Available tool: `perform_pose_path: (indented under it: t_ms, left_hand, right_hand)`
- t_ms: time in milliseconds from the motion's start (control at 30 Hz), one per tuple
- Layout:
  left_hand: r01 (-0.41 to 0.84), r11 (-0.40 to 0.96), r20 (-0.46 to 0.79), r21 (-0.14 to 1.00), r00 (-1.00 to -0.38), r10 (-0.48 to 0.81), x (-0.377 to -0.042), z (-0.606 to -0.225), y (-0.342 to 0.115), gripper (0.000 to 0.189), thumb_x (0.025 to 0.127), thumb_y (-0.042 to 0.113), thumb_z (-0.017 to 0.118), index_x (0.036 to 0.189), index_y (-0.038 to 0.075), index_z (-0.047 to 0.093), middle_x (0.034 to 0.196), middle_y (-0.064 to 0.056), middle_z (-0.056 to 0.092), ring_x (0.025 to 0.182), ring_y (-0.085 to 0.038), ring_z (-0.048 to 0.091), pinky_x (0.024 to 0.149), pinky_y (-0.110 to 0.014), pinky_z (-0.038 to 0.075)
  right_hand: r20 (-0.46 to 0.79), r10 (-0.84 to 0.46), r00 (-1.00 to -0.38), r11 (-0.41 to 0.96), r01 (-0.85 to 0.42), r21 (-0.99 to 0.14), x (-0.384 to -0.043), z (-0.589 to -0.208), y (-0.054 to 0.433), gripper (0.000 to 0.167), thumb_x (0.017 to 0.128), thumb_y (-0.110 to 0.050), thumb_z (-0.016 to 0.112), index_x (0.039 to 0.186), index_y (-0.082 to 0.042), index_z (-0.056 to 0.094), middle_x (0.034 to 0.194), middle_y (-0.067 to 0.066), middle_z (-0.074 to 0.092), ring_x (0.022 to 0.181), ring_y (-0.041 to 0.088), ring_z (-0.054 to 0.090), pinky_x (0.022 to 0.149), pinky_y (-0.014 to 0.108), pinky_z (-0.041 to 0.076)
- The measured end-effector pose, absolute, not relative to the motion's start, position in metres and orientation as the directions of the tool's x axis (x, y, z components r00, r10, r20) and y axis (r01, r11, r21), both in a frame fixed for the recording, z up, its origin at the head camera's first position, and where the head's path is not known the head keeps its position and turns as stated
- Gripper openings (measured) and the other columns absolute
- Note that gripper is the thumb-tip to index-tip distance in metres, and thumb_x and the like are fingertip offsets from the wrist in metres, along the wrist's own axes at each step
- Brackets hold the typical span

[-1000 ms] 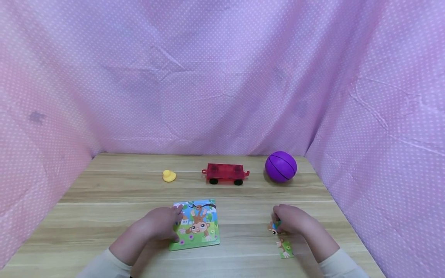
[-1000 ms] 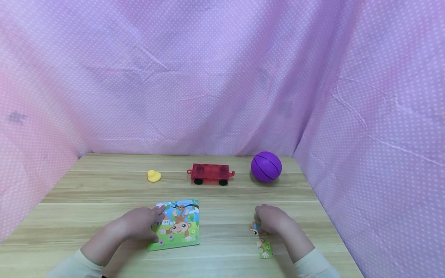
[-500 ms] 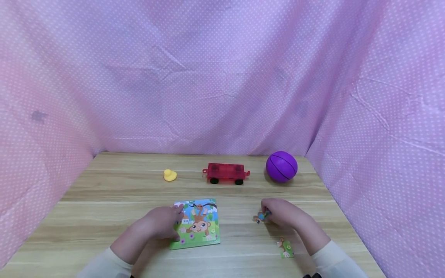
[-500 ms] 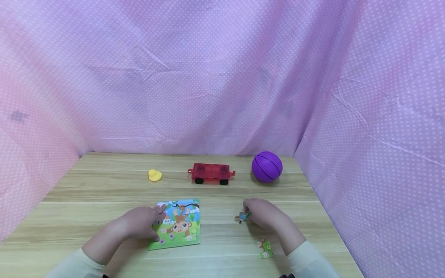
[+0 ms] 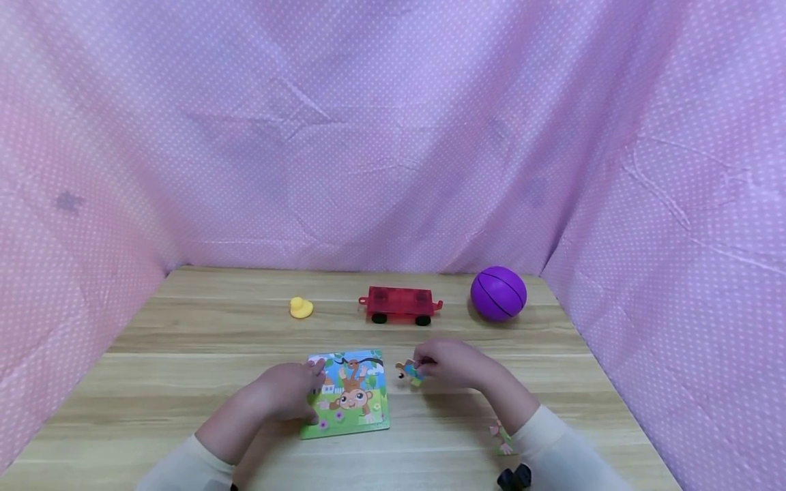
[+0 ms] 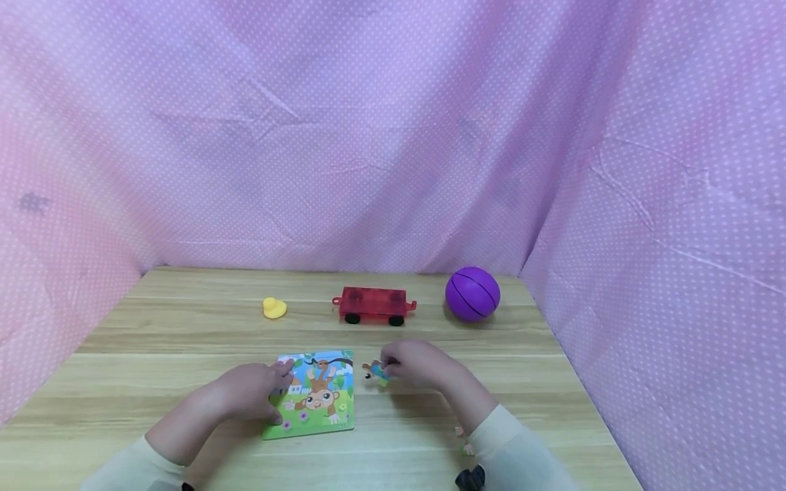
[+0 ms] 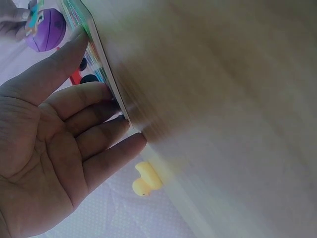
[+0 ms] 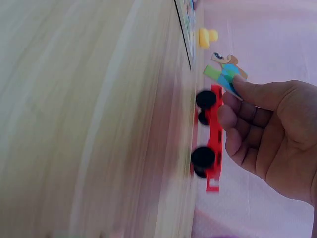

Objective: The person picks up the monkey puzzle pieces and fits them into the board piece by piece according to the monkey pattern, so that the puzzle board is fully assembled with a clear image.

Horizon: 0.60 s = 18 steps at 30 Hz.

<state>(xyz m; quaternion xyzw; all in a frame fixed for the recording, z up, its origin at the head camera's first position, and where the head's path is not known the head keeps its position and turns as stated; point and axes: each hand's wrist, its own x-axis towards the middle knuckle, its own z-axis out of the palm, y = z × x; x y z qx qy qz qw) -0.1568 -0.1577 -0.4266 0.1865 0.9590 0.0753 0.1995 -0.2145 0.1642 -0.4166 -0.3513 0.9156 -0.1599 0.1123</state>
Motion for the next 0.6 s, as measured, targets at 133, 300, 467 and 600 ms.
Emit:
perform_pose_path:
  t_ms: [133,300,467,600]
  left_hand:
    - [0.317,0.921,-0.357,0.227,-0.852,0.382,-0.157,-0.427,-0.157,0.071,0.076,0.039,0.083,0.136,0.01,0.06,0.153,-0.011,0.043,0.138,-0.037,0.044,0.11,-0.054,0.038]
    - [0.314,0.921,-0.358,0.23,-0.853,0.38,-0.158,-0.428,-0.158,0.071,0.076,0.039,0.083,0.136,0.009,0.059,0.153,-0.011,0.043,0.138,-0.037,0.043,0.11,-0.054,0.038]
    - [0.308,0.922,-0.353,0.236,-0.856,0.377,-0.157,-0.427,-0.157,0.071,0.077,0.039,0.083,0.136,0.009,0.059,0.154,-0.012,0.042,0.138,-0.038,0.042,0.111,-0.054,0.037]
    - [0.302,0.922,-0.355,0.242,-0.857,0.374,-0.156,-0.427,-0.157,0.07,0.077,0.038,0.083,0.136,0.009,0.059,0.154,-0.012,0.042,0.139,-0.038,0.042,0.111,-0.054,0.036]
  right_hand:
    - [-0.118,-0.712,-0.693,0.677,-0.632,-0.376,-0.218,-0.421,0.142,0.01,0.095,-0.021,0.064,0.087,-0.026,0.063,0.082,-0.017,0.058,0.075,0.003,0.053,0.071,0.024,0.047]
    - [-0.142,-0.749,-0.647,0.647,-0.669,-0.366,-0.222,-0.427,0.117,0.011,0.096,-0.022,0.063,0.087,-0.029,0.063,0.083,-0.017,0.059,0.077,0.003,0.054,0.073,0.023,0.047]
    - [-0.17,-0.761,-0.626,0.637,-0.67,-0.382,-0.222,-0.432,0.098,0.009,0.096,-0.024,0.063,0.09,-0.03,0.066,0.086,-0.019,0.06,0.081,0.003,0.054,0.078,0.023,0.049]
    - [-0.189,-0.744,-0.64,0.66,-0.661,-0.358,-0.22,-0.437,0.086,0.003,0.095,-0.028,0.065,0.094,-0.028,0.067,0.087,-0.018,0.06,0.08,0.004,0.054,0.077,0.022,0.049]
